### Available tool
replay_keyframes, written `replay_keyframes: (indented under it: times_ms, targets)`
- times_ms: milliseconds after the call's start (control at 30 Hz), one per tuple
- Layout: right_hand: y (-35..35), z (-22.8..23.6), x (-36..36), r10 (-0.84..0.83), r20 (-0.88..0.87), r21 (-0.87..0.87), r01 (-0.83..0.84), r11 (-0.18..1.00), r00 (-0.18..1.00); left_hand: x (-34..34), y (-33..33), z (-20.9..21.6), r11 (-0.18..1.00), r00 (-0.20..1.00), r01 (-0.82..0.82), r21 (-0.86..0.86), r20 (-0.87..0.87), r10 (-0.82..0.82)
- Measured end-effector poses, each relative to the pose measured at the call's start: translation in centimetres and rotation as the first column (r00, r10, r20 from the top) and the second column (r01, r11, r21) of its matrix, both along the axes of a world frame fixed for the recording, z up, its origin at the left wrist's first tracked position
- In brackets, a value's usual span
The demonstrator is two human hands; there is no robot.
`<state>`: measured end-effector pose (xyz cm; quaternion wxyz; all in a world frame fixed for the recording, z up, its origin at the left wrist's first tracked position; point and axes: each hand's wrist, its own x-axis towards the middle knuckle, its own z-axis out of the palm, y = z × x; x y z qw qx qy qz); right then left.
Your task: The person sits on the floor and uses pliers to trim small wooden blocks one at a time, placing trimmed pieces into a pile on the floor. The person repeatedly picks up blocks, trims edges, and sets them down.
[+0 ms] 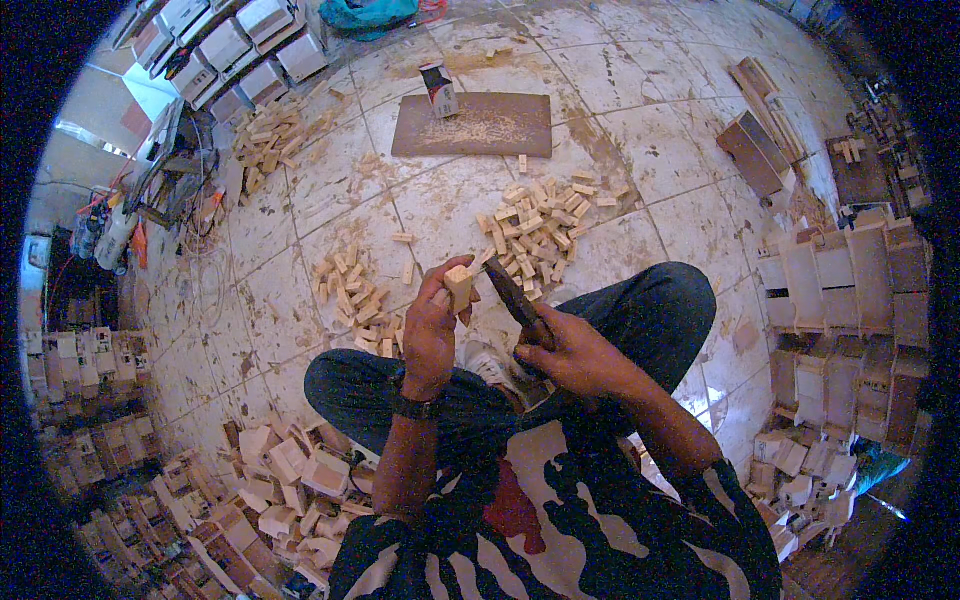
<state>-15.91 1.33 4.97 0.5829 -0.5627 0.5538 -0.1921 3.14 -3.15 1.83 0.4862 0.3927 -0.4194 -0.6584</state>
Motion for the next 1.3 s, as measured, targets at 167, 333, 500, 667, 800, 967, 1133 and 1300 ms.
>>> replay_keyframes:
  times_ms: [167,333,500,667,800,967,1133,1300]
  targets:
    - [0.0,-0.4,0.1,-0.017,0.026,0.013,0.017,1.000,1.000,-0.4,0.1,0.0,1.000,0.999,-0.028,0.004,0.042,0.028]
    - [-0.3,-0.4,-0.2,-0.045,-0.003,0.043,0.045,0.998,0.999,-0.8,0.7,0.9,0.989,0.892,-0.020,-0.144,0.445,0.083]
    - [-0.5,-0.8,0.2,-0.002,-0.321,-0.082,-0.026,0.996,0.947,-1.1,1.3,1.7,0.882,0.615,0.041,-0.469,0.708,0.348]
    - [-1.1,-3.5,1.9,-0.205,-0.752,-0.470,-0.292,0.833,0.626,-0.8,0.3,0.6,0.868,0.590,0.022,-0.497,0.707,0.390]
    - [-2.3,-4.9,1.7,-0.244,-0.854,-0.489,-0.551,0.676,0.459,-0.3,-0.1,-0.4,0.956,0.535,0.004,-0.292,0.808,0.244]
    - [-3.6,-4.5,1.6,-0.346,-0.807,-0.583,-0.553,0.596,0.478,-0.7,-0.4,-1.2,0.949,0.718,-0.215,-0.229,0.622,0.313]
    - [-2.4,-2.7,1.8,-0.052,-0.292,-0.350,-0.056,0.935,0.955,0.6,-0.4,-0.8,0.961,0.915,-0.277,-0.006,0.305,0.265]
    - [-2.4,-1.7,1.1,0.100,0.219,0.298,-0.164,0.940,0.971,0.2,0.5,-0.7,0.953,0.940,-0.303,-0.006,0.160,0.300]
